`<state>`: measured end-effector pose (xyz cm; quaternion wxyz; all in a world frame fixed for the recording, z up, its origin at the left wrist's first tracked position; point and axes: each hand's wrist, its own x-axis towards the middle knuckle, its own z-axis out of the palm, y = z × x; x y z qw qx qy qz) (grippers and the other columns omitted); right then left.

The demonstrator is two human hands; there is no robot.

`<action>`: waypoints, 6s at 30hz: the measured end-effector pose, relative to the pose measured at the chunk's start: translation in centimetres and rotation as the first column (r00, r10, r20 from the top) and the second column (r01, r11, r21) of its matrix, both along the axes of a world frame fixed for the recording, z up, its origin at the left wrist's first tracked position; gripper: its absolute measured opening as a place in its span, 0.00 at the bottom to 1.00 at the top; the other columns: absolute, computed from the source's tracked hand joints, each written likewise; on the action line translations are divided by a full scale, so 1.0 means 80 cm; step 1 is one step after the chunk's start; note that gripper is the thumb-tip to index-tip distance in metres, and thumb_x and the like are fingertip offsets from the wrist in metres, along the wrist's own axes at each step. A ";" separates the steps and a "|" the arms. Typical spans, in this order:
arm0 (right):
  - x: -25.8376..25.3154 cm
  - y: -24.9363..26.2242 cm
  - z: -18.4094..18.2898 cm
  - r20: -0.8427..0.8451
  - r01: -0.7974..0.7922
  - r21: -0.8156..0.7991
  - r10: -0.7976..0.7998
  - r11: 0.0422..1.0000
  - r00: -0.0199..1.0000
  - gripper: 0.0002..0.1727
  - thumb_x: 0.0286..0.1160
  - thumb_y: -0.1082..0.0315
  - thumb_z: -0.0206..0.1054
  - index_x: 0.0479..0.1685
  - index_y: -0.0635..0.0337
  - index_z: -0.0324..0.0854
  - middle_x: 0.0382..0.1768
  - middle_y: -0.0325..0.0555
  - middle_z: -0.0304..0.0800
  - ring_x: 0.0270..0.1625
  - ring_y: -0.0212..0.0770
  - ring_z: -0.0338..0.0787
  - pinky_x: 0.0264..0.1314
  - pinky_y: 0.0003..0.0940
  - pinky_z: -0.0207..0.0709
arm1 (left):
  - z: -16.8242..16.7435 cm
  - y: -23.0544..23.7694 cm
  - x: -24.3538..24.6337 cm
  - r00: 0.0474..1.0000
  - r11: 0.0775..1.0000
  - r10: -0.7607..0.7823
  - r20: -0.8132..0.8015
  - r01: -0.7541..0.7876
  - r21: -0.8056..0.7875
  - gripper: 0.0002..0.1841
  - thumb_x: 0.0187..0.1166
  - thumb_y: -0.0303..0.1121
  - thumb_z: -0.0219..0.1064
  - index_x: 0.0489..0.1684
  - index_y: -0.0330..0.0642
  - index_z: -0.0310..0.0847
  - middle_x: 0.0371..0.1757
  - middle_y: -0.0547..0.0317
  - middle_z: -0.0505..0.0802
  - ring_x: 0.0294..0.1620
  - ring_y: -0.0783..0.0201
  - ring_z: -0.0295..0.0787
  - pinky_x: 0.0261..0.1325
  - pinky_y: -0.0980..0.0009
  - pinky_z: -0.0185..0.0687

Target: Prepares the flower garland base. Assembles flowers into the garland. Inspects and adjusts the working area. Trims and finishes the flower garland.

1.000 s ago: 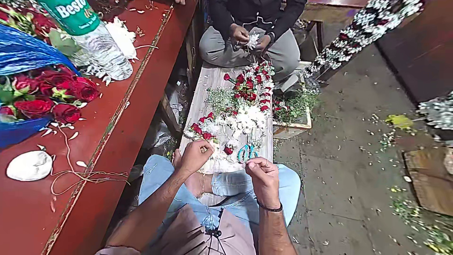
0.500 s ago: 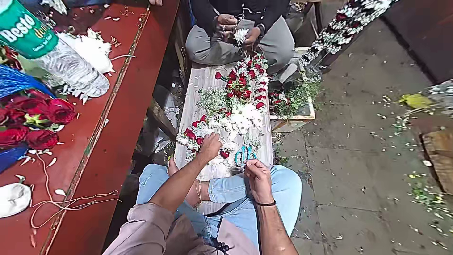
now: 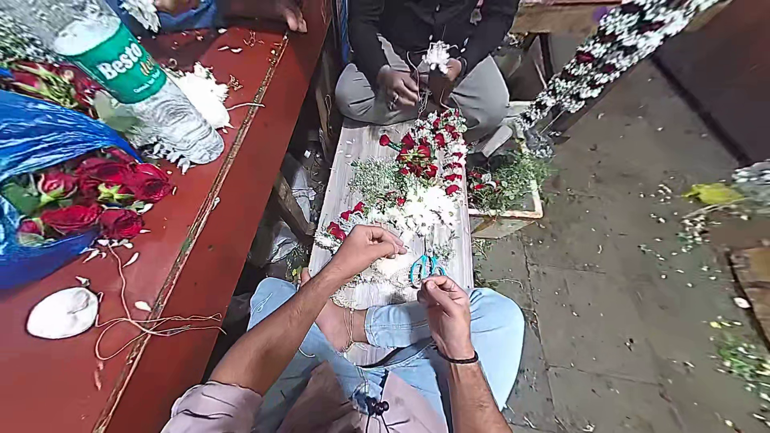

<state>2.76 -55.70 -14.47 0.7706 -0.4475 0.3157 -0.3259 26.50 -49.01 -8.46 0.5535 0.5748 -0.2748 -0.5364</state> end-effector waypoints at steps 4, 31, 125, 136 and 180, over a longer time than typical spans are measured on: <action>0.022 0.012 0.048 -0.052 -0.001 -0.162 -0.007 0.987 0.999 0.05 0.75 0.73 0.70 0.39 0.65 0.90 0.21 0.39 0.83 0.17 0.26 0.69 0.18 0.22 0.62 | 0.008 0.032 -0.006 0.946 0.998 -0.033 -0.321 0.015 -0.059 0.16 0.83 0.25 0.50 0.43 0.25 0.85 0.62 0.35 0.91 0.66 0.45 0.90 0.72 0.53 0.84; 0.091 0.039 0.062 -0.284 -0.279 -0.577 0.131 0.768 0.950 0.08 0.81 0.72 0.65 0.40 0.65 0.88 0.31 0.42 0.90 0.25 0.29 0.82 0.27 0.25 0.77 | 0.004 0.106 -0.022 0.883 0.961 0.197 0.426 -0.088 -0.263 0.20 0.84 0.32 0.65 0.74 0.41 0.80 0.60 0.56 0.93 0.41 0.69 0.90 0.47 0.69 0.88; 0.064 0.010 0.067 0.392 -0.133 0.452 -0.062 0.882 0.918 0.22 0.92 0.65 0.42 0.75 0.53 0.74 0.14 0.29 0.65 0.15 0.28 0.67 0.22 0.26 0.66 | 0.024 0.189 -0.013 0.970 0.962 0.165 -0.180 -0.198 -0.189 0.16 0.84 0.33 0.52 0.34 0.43 0.88 0.25 0.66 0.84 0.27 0.74 0.77 0.38 0.75 0.76; 0.066 0.013 0.049 0.371 -0.122 0.476 -0.073 0.871 0.926 0.20 0.93 0.65 0.42 0.72 0.54 0.76 0.14 0.30 0.66 0.15 0.28 0.67 0.22 0.25 0.66 | 0.030 0.192 -0.019 0.958 0.962 0.146 -0.246 -0.195 -0.189 0.18 0.77 0.28 0.48 0.36 0.40 0.90 0.32 0.63 0.91 0.30 0.74 0.82 0.38 0.75 0.78; 0.047 0.005 -0.002 -0.334 -0.122 0.167 0.173 0.978 0.927 0.13 0.89 0.71 0.51 0.60 0.69 0.77 0.23 0.47 0.87 0.22 0.38 0.86 0.27 0.34 0.84 | 0.072 0.146 -0.008 0.974 0.988 0.155 -0.164 -0.153 0.028 0.24 0.77 0.20 0.58 0.75 0.36 0.72 0.18 0.58 0.81 0.17 0.73 0.72 0.26 0.78 0.70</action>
